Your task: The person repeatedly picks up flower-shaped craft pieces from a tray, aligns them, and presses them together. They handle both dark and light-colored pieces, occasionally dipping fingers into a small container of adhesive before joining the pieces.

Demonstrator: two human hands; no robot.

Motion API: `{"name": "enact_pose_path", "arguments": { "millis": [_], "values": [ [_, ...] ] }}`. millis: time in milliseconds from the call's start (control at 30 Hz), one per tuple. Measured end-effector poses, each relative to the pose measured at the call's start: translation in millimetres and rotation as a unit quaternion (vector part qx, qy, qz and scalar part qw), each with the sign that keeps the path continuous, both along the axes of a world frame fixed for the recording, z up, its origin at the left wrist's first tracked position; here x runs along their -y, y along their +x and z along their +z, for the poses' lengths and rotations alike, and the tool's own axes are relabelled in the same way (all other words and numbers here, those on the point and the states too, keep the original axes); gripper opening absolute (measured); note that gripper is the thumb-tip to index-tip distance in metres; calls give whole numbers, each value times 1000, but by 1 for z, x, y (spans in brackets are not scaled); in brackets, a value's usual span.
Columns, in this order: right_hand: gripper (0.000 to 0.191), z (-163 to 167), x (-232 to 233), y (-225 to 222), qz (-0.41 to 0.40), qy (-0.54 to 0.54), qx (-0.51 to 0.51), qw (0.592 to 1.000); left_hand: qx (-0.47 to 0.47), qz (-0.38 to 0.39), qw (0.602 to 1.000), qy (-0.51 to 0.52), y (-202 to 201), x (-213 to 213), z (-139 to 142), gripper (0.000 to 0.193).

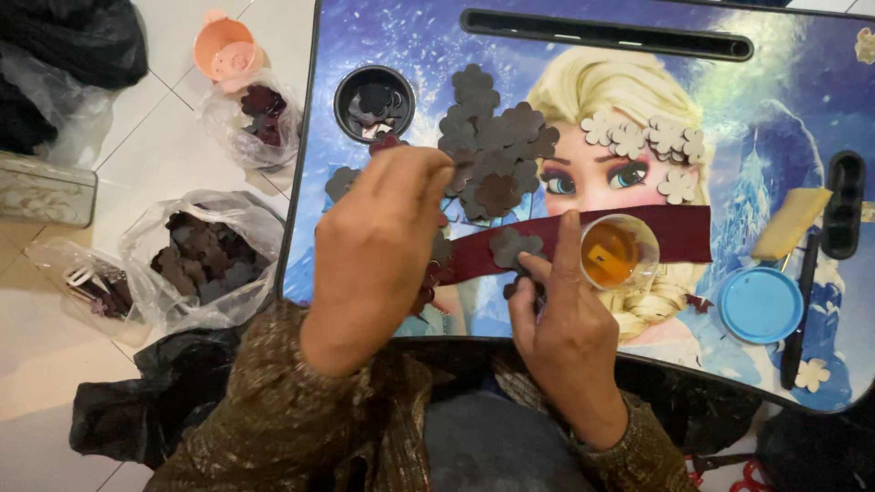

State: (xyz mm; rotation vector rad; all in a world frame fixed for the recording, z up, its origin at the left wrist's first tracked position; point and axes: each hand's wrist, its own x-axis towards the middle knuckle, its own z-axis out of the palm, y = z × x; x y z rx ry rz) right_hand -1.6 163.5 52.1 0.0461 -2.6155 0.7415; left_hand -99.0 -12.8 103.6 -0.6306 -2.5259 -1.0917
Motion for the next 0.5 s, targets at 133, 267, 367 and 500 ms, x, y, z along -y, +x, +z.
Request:
{"name": "enact_pose_path", "arguments": {
  "millis": [133,267,367,500],
  "values": [
    [76,5,1,2,-15,-21,4,1000,44,-60,995,69,16,-3,8,16],
    [67,17,-15,11,-45,-18,-48,998,77,-105,988,83,36,-17,-5,17],
    [62,32,-52,15,-133,11,-53,990,115,-116,984,69,45,-24,-19,15],
    [76,40,-111,-9,-183,-29,2,983,165,-138,976,42,52,-27,-32,14]
  ]
}}
